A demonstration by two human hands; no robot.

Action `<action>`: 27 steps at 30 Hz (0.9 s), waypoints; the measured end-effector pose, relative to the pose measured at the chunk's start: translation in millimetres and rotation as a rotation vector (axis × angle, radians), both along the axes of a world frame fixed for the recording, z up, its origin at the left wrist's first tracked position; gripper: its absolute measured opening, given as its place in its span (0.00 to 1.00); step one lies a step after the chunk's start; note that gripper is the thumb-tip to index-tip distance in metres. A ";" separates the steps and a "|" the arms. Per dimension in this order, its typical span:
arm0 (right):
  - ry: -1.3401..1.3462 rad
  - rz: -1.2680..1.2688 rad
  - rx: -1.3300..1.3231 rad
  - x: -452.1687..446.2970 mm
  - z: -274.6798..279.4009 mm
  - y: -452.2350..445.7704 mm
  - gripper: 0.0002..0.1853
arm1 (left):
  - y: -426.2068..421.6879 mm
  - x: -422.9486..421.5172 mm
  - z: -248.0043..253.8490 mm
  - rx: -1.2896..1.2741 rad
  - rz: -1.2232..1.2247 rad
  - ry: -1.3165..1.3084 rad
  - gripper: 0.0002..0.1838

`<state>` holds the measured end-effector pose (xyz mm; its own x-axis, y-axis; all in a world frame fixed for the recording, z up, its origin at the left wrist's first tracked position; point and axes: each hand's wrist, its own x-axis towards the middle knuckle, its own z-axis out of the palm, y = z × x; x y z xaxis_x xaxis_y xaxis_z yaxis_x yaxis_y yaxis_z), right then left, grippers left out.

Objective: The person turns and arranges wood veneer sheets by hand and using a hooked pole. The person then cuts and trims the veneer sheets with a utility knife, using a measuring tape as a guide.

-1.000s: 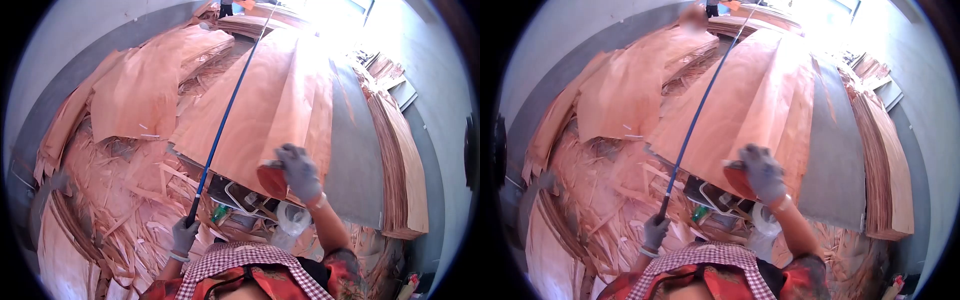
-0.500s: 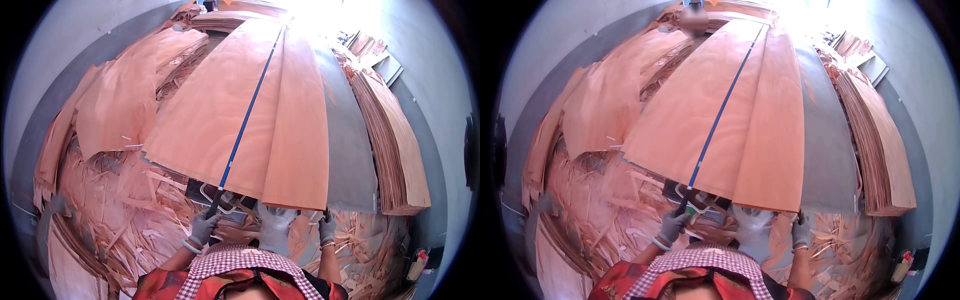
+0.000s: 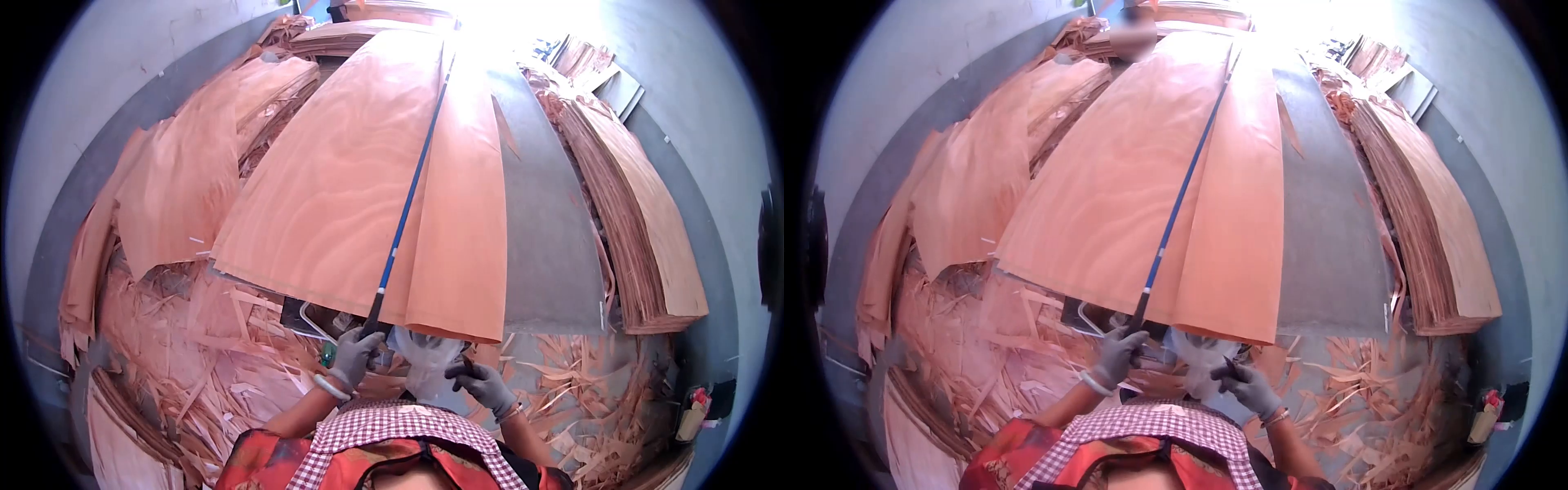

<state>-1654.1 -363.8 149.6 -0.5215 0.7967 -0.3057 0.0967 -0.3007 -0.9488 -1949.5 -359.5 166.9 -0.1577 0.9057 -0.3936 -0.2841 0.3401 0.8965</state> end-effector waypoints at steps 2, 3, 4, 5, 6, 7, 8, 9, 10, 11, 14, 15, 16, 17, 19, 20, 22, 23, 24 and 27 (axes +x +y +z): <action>0.070 0.069 0.012 -11.1 8.4 14.7 0.13 | 7.2 19.0 9.7 -0.021 -0.041 -0.130 0.08; 0.088 0.073 0.022 -17.9 8.8 22.3 0.13 | 10.0 27.4 13.0 -0.027 -0.055 -0.196 0.08; 0.107 0.077 0.029 -26.0 7.0 29.2 0.13 | 11.9 34.6 13.4 -0.023 -0.044 -0.178 0.08; 0.127 0.080 0.034 -33.4 4.9 33.4 0.13 | 13.8 40.4 11.7 -0.022 -0.034 -0.159 0.07; 0.113 0.108 0.053 -40.3 3.4 35.1 0.13 | 14.6 42.7 8.8 -0.025 -0.025 -0.140 0.07; 0.100 0.133 0.073 -46.9 2.1 36.3 0.14 | 14.4 42.3 -0.2 -0.043 -0.007 -0.175 0.07; 0.089 0.155 0.096 -53.4 1.5 39.0 0.14 | 14.2 38.4 -6.8 -0.044 -0.004 -0.150 0.07; 0.094 0.148 0.078 -59.1 1.4 41.7 0.14 | 14.1 33.5 -12.9 -0.046 -0.006 -0.126 0.07; 0.097 0.140 0.055 -64.4 2.0 42.4 0.14 | 14.8 28.6 -19.0 -0.053 -0.009 -0.105 0.09; 0.099 0.131 0.026 -69.6 2.4 41.0 0.14 | 18.4 24.3 -27.0 -0.028 -0.064 -0.045 0.10; 0.117 0.115 0.186 -84.6 -38.2 47.6 0.16 | 27.6 10.5 -19.9 0.016 -0.448 0.110 0.15; 0.163 0.089 0.137 -94.0 -24.5 45.9 0.17 | 20.5 16.5 -15.6 0.102 -0.470 0.171 0.16; 0.204 0.065 0.088 -106.1 -5.7 50.2 0.18 | 14.7 20.6 -15.5 0.190 -0.489 0.231 0.17; 0.183 0.029 0.035 -113.2 -1.0 52.2 0.18 | 15.3 14.5 -15.5 0.167 -0.645 0.300 0.17; 0.085 -0.017 -0.005 -125.4 3.9 50.4 0.16 | 20.6 -7.8 -15.6 0.129 -0.946 0.438 0.16; 0.071 0.004 -0.081 -135.0 -1.7 48.5 0.15 | 19.3 -23.7 -24.1 0.138 -0.924 0.389 0.16; 0.045 -0.002 -0.216 -143.0 -17.6 42.3 0.12 | 22.6 -58.2 -44.2 0.180 -0.925 0.300 0.15; 0.024 -0.003 0.039 -155.4 -34.2 40.3 0.11 | 26.6 -75.0 -8.8 -0.080 -0.734 0.047 0.14; 0.023 0.013 -0.051 -163.7 -30.0 38.0 0.11 | 35.2 -99.2 -14.5 0.030 -0.577 0.131 0.14; -0.137 0.091 0.146 -189.3 -50.6 40.2 0.11 | 63.0 -182.8 -54.2 0.089 0.059 0.319 0.14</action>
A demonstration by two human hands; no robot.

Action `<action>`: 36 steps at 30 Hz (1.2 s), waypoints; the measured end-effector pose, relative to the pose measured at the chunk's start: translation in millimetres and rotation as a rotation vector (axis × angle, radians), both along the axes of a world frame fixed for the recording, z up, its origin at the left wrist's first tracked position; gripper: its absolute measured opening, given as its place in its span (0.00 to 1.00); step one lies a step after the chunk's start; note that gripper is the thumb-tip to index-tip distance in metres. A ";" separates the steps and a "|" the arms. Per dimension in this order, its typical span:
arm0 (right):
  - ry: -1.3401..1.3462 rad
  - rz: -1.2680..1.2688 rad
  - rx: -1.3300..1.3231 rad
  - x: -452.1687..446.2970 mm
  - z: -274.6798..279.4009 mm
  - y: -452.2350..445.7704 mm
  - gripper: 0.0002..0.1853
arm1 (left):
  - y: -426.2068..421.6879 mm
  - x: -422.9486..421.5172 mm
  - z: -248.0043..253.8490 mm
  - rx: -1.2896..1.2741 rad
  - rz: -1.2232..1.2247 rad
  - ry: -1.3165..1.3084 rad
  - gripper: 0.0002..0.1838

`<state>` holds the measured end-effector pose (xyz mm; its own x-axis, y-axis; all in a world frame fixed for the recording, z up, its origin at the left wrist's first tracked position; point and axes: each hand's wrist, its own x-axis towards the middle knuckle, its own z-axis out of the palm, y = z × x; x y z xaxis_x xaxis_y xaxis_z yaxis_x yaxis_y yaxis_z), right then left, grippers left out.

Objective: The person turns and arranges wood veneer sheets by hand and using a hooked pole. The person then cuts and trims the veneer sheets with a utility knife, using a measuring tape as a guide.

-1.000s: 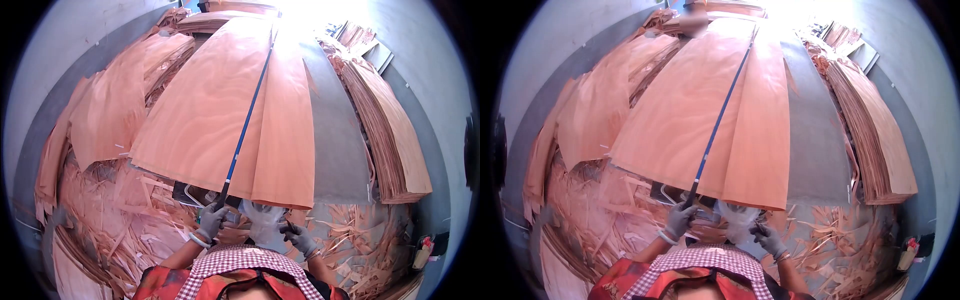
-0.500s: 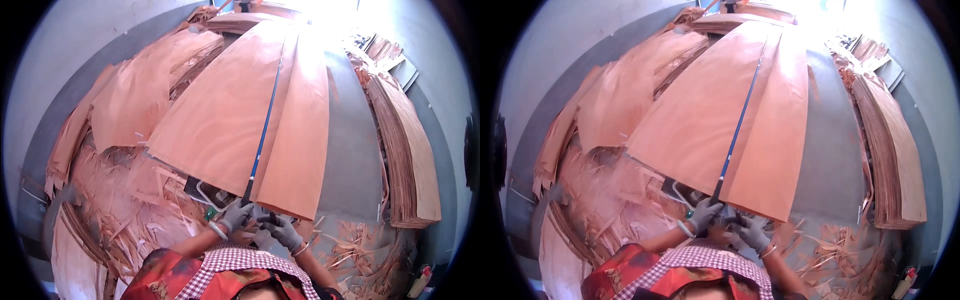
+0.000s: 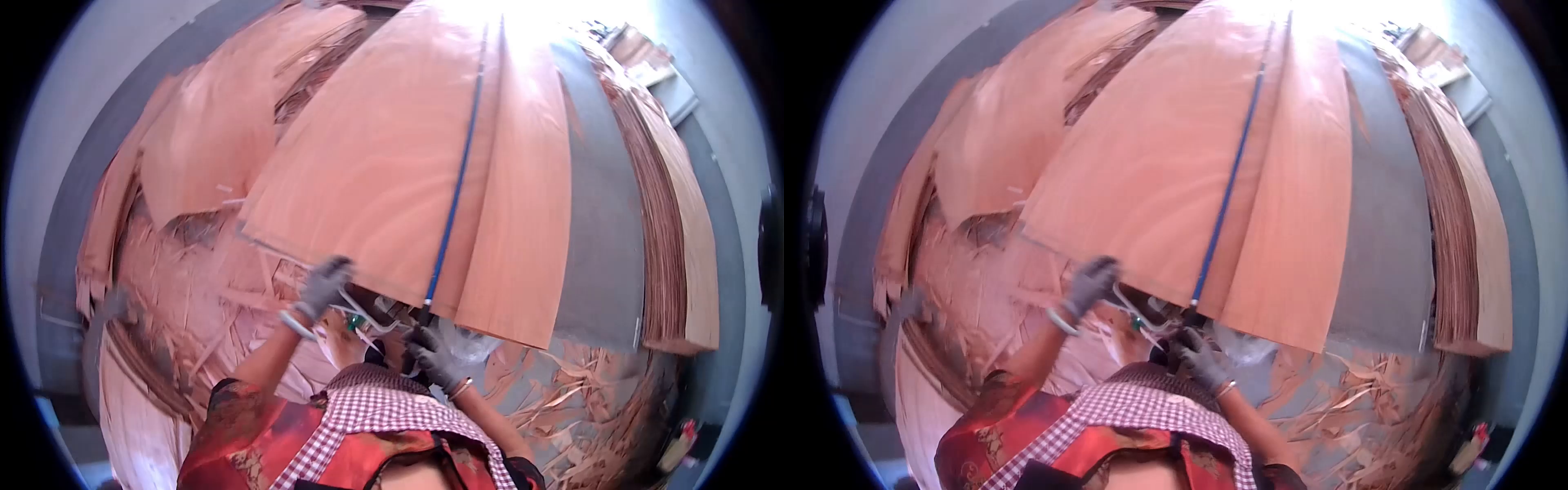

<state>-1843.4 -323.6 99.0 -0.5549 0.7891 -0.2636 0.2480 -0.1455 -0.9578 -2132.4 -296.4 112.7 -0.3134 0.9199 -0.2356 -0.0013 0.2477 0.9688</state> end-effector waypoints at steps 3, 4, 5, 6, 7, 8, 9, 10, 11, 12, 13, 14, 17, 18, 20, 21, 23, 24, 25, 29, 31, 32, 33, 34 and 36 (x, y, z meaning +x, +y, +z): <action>0.244 -0.265 -0.152 -11.7 -41.1 -11.6 0.10 | 30.3 -137.5 -46.8 0.100 0.279 0.813 0.14; 0.136 -0.364 0.007 0.1 -51.8 -12.0 0.10 | 30.9 -165.7 -37.2 -0.005 0.291 0.989 0.17; 0.021 -0.458 0.167 15.6 -56.6 -11.8 0.10 | 34.8 -186.2 -26.2 -0.112 0.307 1.161 0.19; -0.017 -0.485 0.150 47.7 -57.4 -12.6 0.10 | 40.5 -199.6 -24.6 -0.186 0.285 1.180 0.21; -0.011 -0.618 0.133 83.7 -70.3 -12.1 0.10 | 41.7 -214.9 -25.3 -0.276 0.267 1.200 0.24; 0.000 -0.752 0.120 108.1 -60.5 -8.1 0.09 | 36.9 -228.6 -28.2 -0.385 0.249 1.219 0.26; -0.112 -0.800 -0.073 139.8 -45.6 -11.5 0.09 | 38.5 -243.7 -40.8 -0.336 0.244 1.147 0.28; -0.114 -0.773 0.251 167.8 -45.5 -13.6 0.09 | 38.4 -255.2 -53.1 -0.298 0.233 1.075 0.31; -0.356 -0.794 0.280 207.9 -51.9 -18.1 0.10 | 41.1 -255.9 -49.6 -0.337 0.243 1.050 0.31; -0.458 -0.791 0.278 246.9 -58.4 -22.0 0.11 | 41.0 -248.6 -42.8 -0.374 0.244 1.017 0.32; -0.341 -0.773 0.465 247.4 -27.2 -17.8 0.11 | 36.9 -233.9 -24.1 -0.359 0.208 1.057 0.32; -0.400 -0.770 0.413 265.8 -6.1 -20.1 0.10 | 39.2 -217.0 -5.0 -0.321 0.175 1.090 0.33; -0.394 -0.868 0.449 294.1 31.6 -24.2 0.11 | 39.2 -231.6 -23.3 -0.360 0.239 1.129 0.29; -0.523 -0.817 0.500 304.3 41.6 -26.2 0.11 | 38.2 -251.7 -45.7 -0.310 0.263 1.267 0.28; -0.773 -0.719 0.611 305.7 50.8 -22.2 0.11 | 39.9 -262.2 -37.5 -0.248 0.235 0.903 0.30; -0.770 -0.723 0.663 301.2 57.8 -24.3 0.13 | 40.0 -275.9 -43.5 -0.202 0.269 0.805 0.26; -0.803 -0.731 0.691 279.5 78.2 -22.8 0.17 | 40.8 -268.2 -34.9 -0.159 0.327 0.555 0.17; -0.754 -0.779 0.706 275.9 82.8 -22.5 0.18 | 43.0 -246.4 -10.8 -0.149 0.353 0.399 0.12; -0.701 -0.821 0.722 267.5 84.0 -23.4 0.19 | 46.3 -232.4 6.5 -0.086 0.364 0.295 0.11; -0.060 -0.963 0.172 235.5 62.7 -44.0 0.21 | 44.2 -213.0 44.0 0.108 0.299 0.000 0.08; 0.052 -0.953 0.027 219.5 48.9 -47.2 0.17 | 46.2 -195.9 66.5 0.168 0.241 -0.031 0.08; 0.070 -0.986 -0.028 210.9 42.2 -47.2 0.14 | 45.9 -181.5 82.5 0.176 0.203 -0.044 0.09; 0.069 -0.980 -0.056 202.2 37.4 -47.2 0.15 | 48.6 -178.9 84.0 0.203 0.174 -0.066 0.09; 0.103 -0.961 -0.070 193.5 34.6 -45.8 0.17 | 52.1 -173.1 86.6 0.230 0.144 -0.089 0.09; 0.154 -0.889 -0.133 182.5 35.7 -41.8 0.24 | 54.2 -161.6 97.1 0.260 0.161 -0.201 0.08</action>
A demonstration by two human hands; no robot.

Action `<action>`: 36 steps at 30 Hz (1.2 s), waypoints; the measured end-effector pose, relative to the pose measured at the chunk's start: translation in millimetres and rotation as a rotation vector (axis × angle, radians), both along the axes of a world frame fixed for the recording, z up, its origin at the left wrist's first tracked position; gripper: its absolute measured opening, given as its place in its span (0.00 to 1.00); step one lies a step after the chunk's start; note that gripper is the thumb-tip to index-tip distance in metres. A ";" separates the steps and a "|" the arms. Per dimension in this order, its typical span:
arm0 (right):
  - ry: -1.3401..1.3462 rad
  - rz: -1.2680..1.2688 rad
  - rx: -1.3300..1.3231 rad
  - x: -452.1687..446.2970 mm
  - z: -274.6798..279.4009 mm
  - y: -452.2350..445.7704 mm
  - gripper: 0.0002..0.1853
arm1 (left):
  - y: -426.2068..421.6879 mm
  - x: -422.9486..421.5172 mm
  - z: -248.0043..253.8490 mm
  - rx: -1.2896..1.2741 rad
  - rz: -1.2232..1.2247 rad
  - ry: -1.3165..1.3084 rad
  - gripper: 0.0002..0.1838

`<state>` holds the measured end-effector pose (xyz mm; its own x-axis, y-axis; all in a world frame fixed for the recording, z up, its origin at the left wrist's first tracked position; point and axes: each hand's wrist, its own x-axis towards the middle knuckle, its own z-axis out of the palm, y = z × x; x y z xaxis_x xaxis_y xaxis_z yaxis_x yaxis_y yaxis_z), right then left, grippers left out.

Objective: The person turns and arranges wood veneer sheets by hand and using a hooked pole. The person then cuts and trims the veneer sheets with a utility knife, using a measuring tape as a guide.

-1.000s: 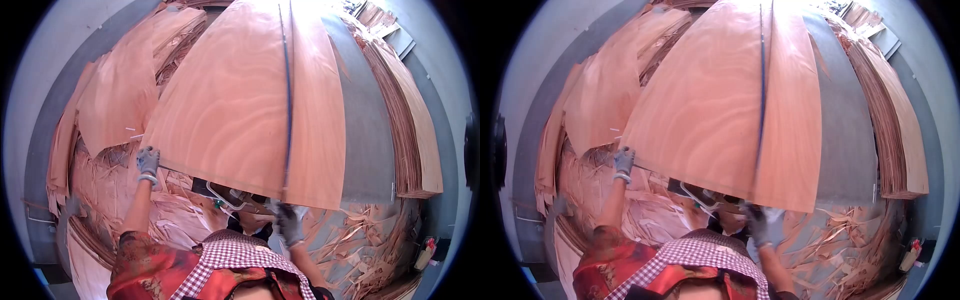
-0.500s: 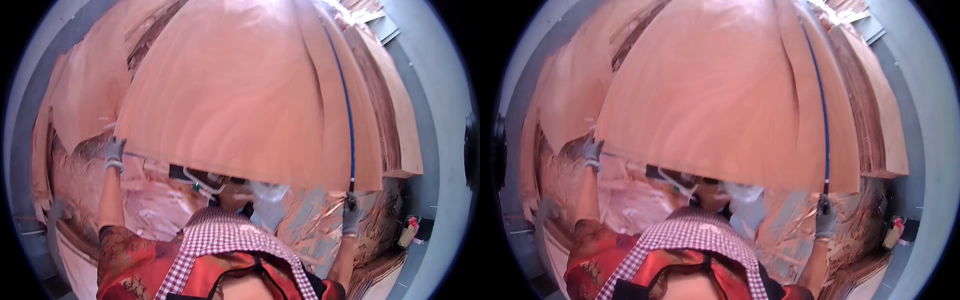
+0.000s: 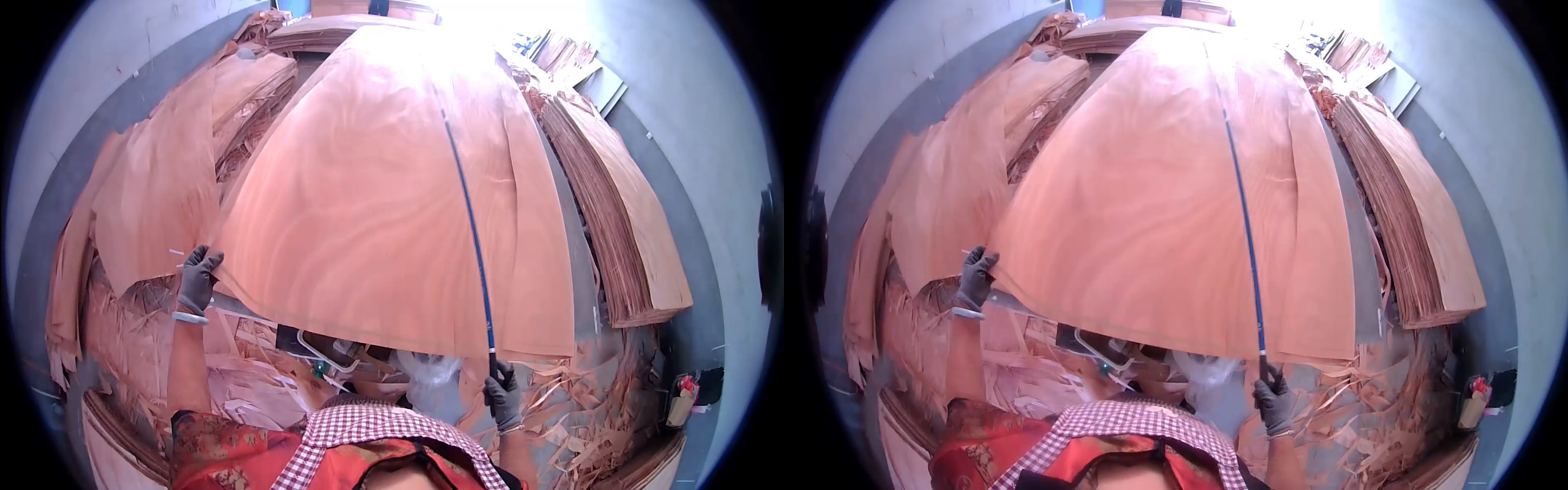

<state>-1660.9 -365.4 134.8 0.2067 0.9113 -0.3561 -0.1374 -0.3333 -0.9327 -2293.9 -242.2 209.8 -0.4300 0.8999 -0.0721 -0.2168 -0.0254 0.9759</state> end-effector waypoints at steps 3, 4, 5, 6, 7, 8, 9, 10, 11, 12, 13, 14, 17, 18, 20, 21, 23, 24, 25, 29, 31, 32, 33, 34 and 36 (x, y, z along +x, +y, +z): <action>0.076 0.005 -0.046 -1.1 -12.6 4.0 0.29 | 5.8 1.6 31.9 0.087 0.108 -0.075 0.07; 0.113 0.031 -0.026 0.6 -13.8 7.3 0.33 | 8.8 -2.9 46.0 0.127 0.086 -0.128 0.04; 0.108 0.048 -0.044 -0.4 -10.8 10.8 0.34 | 11.9 -14.4 54.5 0.135 0.075 -0.123 0.04; 0.104 0.063 -0.060 -1.7 -6.3 14.5 0.35 | 13.7 -32.2 61.0 0.144 0.062 -0.118 0.03; 0.097 0.078 -0.075 -2.2 -3.1 16.9 0.35 | 15.8 -48.8 65.6 0.155 0.050 -0.115 0.03; 0.117 0.091 -0.054 -2.2 -5.2 20.5 0.35 | 19.3 -63.8 67.2 0.163 0.045 -0.135 0.03; 0.168 0.091 -0.030 -2.9 -10.3 24.5 0.35 | 22.9 -78.7 66.8 0.170 0.040 -0.157 0.03; 0.217 0.094 -0.009 -3.9 -16.2 28.8 0.35 | 26.1 -90.1 67.9 0.176 0.039 -0.180 0.04; 0.263 0.099 0.009 -7.2 -13.7 31.2 0.34 | 28.6 -96.5 71.8 0.168 0.033 -0.177 0.04; 0.289 0.056 0.020 -14.2 -11.0 34.5 0.32 | 30.1 -103.9 75.9 0.153 0.028 -0.177 0.04; 0.283 0.070 0.008 -11.3 -14.7 34.7 0.31 | 31.1 -109.4 79.3 0.136 0.021 -0.179 0.03; 0.278 0.085 0.001 -7.4 -22.2 39.7 0.31 | 31.8 -114.6 83.2 0.112 0.037 -0.101 0.03; 0.233 0.095 0.017 -18.2 -24.4 52.2 0.27 | 19.4 -141.1 93.7 0.085 0.088 0.027 0.02; 0.212 0.091 0.014 -22.6 -25.0 53.4 0.26 | 18.4 -150.1 89.7 0.096 0.088 -0.006 0.02; 0.130 0.062 0.031 -35.5 -25.8 56.7 0.25 | 16.1 -161.5 70.5 0.105 0.118 -0.037 0.02; 0.010 0.065 0.084 -33.8 -35.1 58.4 0.25 | 8.1 -159.6 53.3 0.098 0.148 -0.034 0.03; -0.183 0.053 0.160 -18.1 -74.2 56.6 0.24 | -11.3 -147.6 21.2 0.081 0.193 -0.026 0.04; -0.259 0.041 0.179 -5.2 -95.3 53.4 0.24 | -23.3 -136.3 10.5 0.069 0.140 -0.043 0.05; -0.335 0.027 0.197 7.7 -116.6 50.4 0.24 | -36.2 -123.8 -1.6 0.059 0.086 -0.059 0.07; -0.413 -0.038 0.274 37.2 -144.7 37.6 0.24 | -80.7 -93.2 -54.5 -0.183 0.252 0.100 0.11; -0.422 -0.089 0.328 40.5 -142.6 29.2 0.24 | -81.2 -91.7 -94.0 -0.099 0.314 -0.047 0.09; -0.301 -0.097 0.220 36.9 -132.0 28.8 0.25 | -78.8 -90.3 -103.0 -0.060 0.352 -0.121 0.08; -0.320 -0.090 0.232 31.5 -123.6 33.9 0.25 | -73.7 -96.5 -107.4 -0.081 0.329 -0.062 0.07; -0.342 -0.083 0.243 27.3 -115.6 40.6 0.25 | -63.1 -96.8 -102.5 -0.104 0.305 -0.006 0.06; -0.426 -0.066 0.299 31.7 -117.1 55.3 0.25 | -36.9 -91.9 -94.6 -0.093 0.261 0.064 0.02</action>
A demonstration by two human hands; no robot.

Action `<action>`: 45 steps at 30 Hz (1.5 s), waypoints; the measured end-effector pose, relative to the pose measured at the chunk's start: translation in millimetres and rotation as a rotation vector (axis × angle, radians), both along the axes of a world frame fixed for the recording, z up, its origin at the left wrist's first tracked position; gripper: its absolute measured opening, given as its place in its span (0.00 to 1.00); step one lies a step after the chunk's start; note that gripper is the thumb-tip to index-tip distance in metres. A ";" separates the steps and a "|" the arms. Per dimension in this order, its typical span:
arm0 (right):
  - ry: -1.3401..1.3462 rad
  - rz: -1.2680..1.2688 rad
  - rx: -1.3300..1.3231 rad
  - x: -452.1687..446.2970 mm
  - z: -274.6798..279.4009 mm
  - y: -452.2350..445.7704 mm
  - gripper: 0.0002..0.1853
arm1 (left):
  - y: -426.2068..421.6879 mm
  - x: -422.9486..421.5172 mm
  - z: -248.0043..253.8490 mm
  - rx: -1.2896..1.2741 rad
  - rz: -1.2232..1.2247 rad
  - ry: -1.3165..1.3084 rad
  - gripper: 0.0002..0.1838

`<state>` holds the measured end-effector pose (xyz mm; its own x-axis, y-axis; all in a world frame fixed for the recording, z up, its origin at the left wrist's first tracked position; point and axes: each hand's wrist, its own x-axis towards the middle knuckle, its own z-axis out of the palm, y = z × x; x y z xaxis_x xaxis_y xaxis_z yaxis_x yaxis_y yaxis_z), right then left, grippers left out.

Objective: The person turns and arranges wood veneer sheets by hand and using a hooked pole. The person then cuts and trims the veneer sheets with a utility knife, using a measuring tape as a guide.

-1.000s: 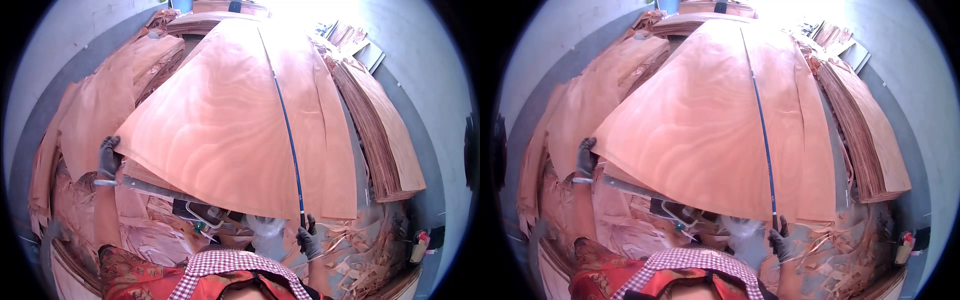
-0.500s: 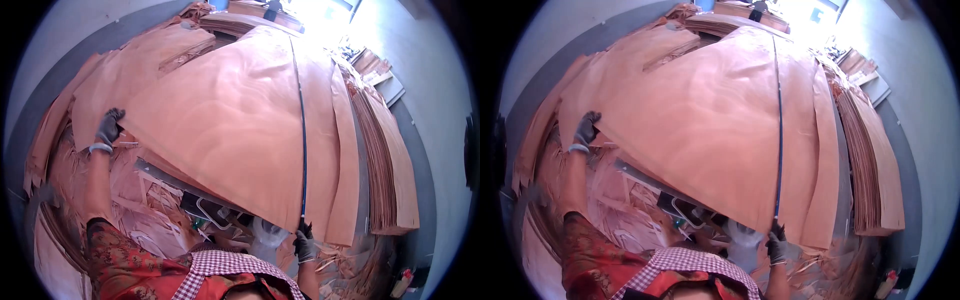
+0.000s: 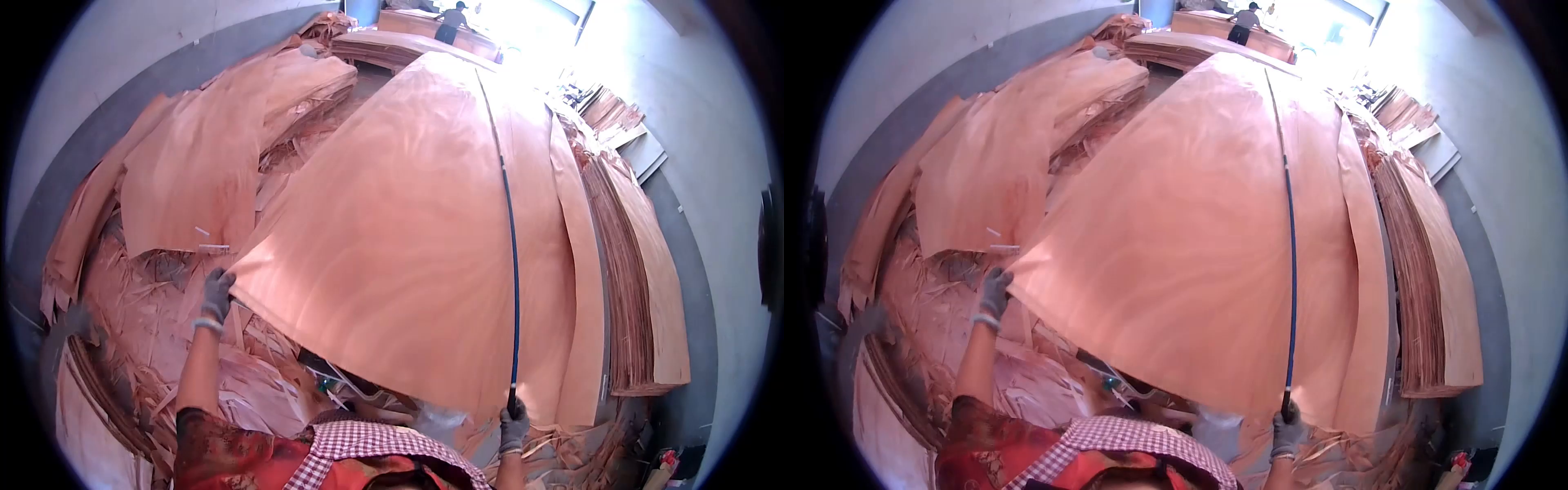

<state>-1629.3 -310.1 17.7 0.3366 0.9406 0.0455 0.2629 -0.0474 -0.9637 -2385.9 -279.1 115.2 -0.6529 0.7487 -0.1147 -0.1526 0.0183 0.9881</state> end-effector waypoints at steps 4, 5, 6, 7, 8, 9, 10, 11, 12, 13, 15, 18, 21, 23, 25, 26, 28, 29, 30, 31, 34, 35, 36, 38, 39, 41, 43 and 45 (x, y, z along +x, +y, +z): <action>0.031 0.009 -0.066 -12.1 28.2 43.6 0.22 | 48.7 6.7 27.0 0.024 0.055 0.048 0.05; 0.078 0.020 -0.080 -6.2 23.9 52.7 0.21 | 55.0 12.7 38.7 0.056 0.083 -0.005 0.05; 0.129 0.029 -0.091 -4.6 20.0 57.4 0.21 | 54.4 24.5 60.9 0.091 0.020 0.005 0.06; 0.192 0.025 -0.069 -10.2 24.7 57.1 0.20 | 51.1 38.8 93.4 0.125 -0.045 0.018 0.07; 0.251 0.025 -0.050 -14.7 35.4 54.9 0.20 | 50.7 52.3 113.9 0.155 -0.103 0.027 0.08; 0.309 0.029 -0.036 -17.7 40.1 51.2 0.20 | 52.2 60.1 120.6 0.177 -0.133 0.061 0.08; 0.332 0.046 -0.022 -13.5 31.0 50.6 0.20 | 53.9 66.4 126.5 0.200 -0.163 0.095 0.09; 0.312 0.055 -0.117 -16.3 38.5 49.4 0.20 | 56.2 74.5 131.7 0.230 -0.195 0.130 0.09; 0.291 0.061 -0.211 -16.7 49.2 46.1 0.21 | 58.1 87.5 135.4 0.253 -0.206 0.204 0.10; 0.268 0.065 -0.307 -18.0 57.3 44.7 0.22 | 59.9 101.5 138.0 0.275 -0.220 0.276 0.11; 0.234 0.098 -0.188 -21.6 45.6 50.3 0.19 | 59.3 112.9 142.4 0.324 -0.244 0.326 0.13; 0.156 0.107 -0.257 -15.8 42.5 46.2 0.17 | 59.2 147.5 176.0 0.345 -0.268 0.291 0.13; 0.224 0.099 -0.343 -22.1 63.7 43.2 0.16 | 59.6 155.5 189.7 0.354 -0.269 0.342 0.12; 0.343 0.076 -0.299 -26.9 68.7 40.4 0.15 | 62.1 141.5 183.6 0.306 -0.269 0.421 0.11; 0.387 0.082 -0.282 -13.0 60.3 26.9 0.14 | 54.4 118.2 164.2 0.207 -0.254 0.425 0.12; 0.345 0.029 -0.309 -6.8 57.5 11.0 0.13 | 51.7 107.1 147.4 0.167 -0.218 0.384 0.12; 0.236 -0.050 -0.348 16.4 64.1 -5.2 0.11 | 38.5 95.9 103.5 0.177 -0.087 0.000 0.13; 0.232 -0.074 -0.356 31.7 59.4 -16.0 0.10 | 30.8 81.0 62.7 0.183 -0.095 -0.141 0.15; 0.226 -0.084 -0.359 45.3 49.9 -30.5 0.10 | 21.2 87.3 37.4 0.226 -0.120 -0.293 0.17; 0.213 -0.108 -0.322 59.4 36.6 -41.2 0.10 | 11.2 93.8 12.2 0.264 -0.137 -0.447 0.19; 0.186 -0.219 -0.306 98.6 18.1 -60.8 0.09 | -14.7 133.7 -61.3 0.105 -0.191 -0.527 0.11; 0.222 -0.253 -0.305 115.2 24.0 -64.7 0.09 | -18.2 148.3 -70.7 0.059 -0.192 -0.493 0.11; 0.256 -0.289 -0.306 134.0 28.3 -66.8 0.09 | -20.3 161.0 -78.8 0.011 -0.193 -0.461 0.10; 0.156 -0.319 -0.185 186.1 20.7 -65.4 0.08 | -23.9 188.2 -81.8 0.001 -0.153 -0.423 0.09; 0.062 -0.314 -0.181 208.9 32.0 -68.1 0.08 | -23.1 201.5 -77.3 0.040 -0.113 -0.412 0.08; -0.137 -0.309 -0.151 233.0 74.2 -67.5 0.06 | -22.3 217.6 -74.5 0.043 -0.015 -0.408 0.08; -0.365 -0.318 -0.289 275.0 82.5 -71.5 0.11 | -22.4 221.8 -74.7 -0.032 0.104 -0.418 0.09; -0.483 -0.291 -0.206 268.1 107.4 -68.9 0.11 | -26.2 219.4 -91.3 -0.041 0.135 -0.334 0.12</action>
<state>-1361.2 -379.0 125.1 0.5679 0.8188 0.0838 0.6174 -0.3564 -0.7013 -2166.4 -305.3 23.9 -0.6672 0.6484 -0.3666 -0.4706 0.0146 0.8822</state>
